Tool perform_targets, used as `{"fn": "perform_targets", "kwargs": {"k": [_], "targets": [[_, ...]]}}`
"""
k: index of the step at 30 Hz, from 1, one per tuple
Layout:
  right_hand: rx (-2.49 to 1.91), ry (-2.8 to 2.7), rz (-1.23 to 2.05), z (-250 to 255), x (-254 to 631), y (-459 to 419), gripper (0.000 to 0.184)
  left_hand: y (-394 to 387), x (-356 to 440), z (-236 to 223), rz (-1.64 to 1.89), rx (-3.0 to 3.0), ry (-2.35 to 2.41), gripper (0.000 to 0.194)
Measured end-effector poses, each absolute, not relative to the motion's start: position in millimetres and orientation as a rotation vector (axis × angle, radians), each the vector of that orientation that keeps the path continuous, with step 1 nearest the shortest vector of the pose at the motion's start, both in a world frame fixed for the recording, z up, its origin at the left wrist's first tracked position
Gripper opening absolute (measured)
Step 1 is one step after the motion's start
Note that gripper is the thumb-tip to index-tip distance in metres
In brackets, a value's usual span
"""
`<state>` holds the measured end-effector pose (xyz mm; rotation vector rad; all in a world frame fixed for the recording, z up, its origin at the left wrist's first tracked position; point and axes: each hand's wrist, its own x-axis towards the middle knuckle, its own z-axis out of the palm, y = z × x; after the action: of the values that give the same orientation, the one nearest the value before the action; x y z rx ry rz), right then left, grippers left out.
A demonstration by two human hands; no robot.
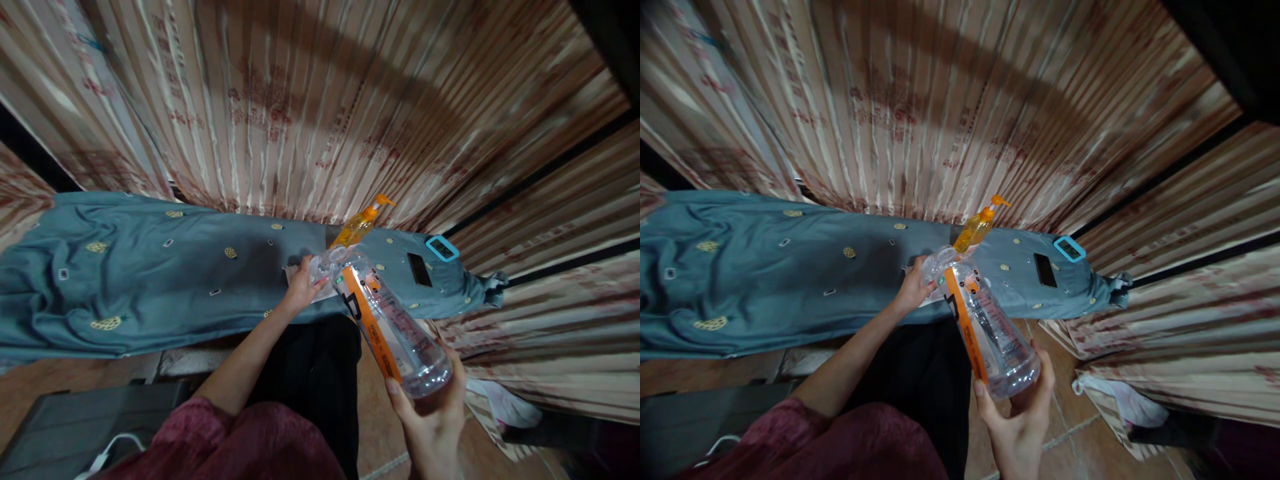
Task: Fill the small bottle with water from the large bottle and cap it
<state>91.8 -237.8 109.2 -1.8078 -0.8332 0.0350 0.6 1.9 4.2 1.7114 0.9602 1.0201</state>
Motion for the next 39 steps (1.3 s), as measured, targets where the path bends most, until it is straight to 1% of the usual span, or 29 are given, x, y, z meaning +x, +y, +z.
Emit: {"fn": "perform_targets", "kwargs": {"k": [11,19,28,36,39], "targets": [[-1.794,-0.864,0.028,110.2,92.9,-238.6,0.088,1.9,2.3,2.6,1.006,1.685,0.977,0.056],[-1.807,-0.87,0.001,109.2,93.4,-236.3,0.088,2.3,1.9,1.7,0.994,1.714,1.011,0.057],[-1.785,-0.835,0.053,104.1,96.7,-240.5,0.093,2.5,2.3,0.2,1.033,1.707,0.973,0.055],[-1.799,-0.885,-0.035,104.6,100.2,-239.9,0.096,0.7,2.4,-1.1,1.025,1.72,0.966,0.057],[-1.829,-0.842,0.058,112.5,94.0,-238.2,0.098,0.0,2.1,-0.3,1.023,1.705,0.966,0.057]]}}
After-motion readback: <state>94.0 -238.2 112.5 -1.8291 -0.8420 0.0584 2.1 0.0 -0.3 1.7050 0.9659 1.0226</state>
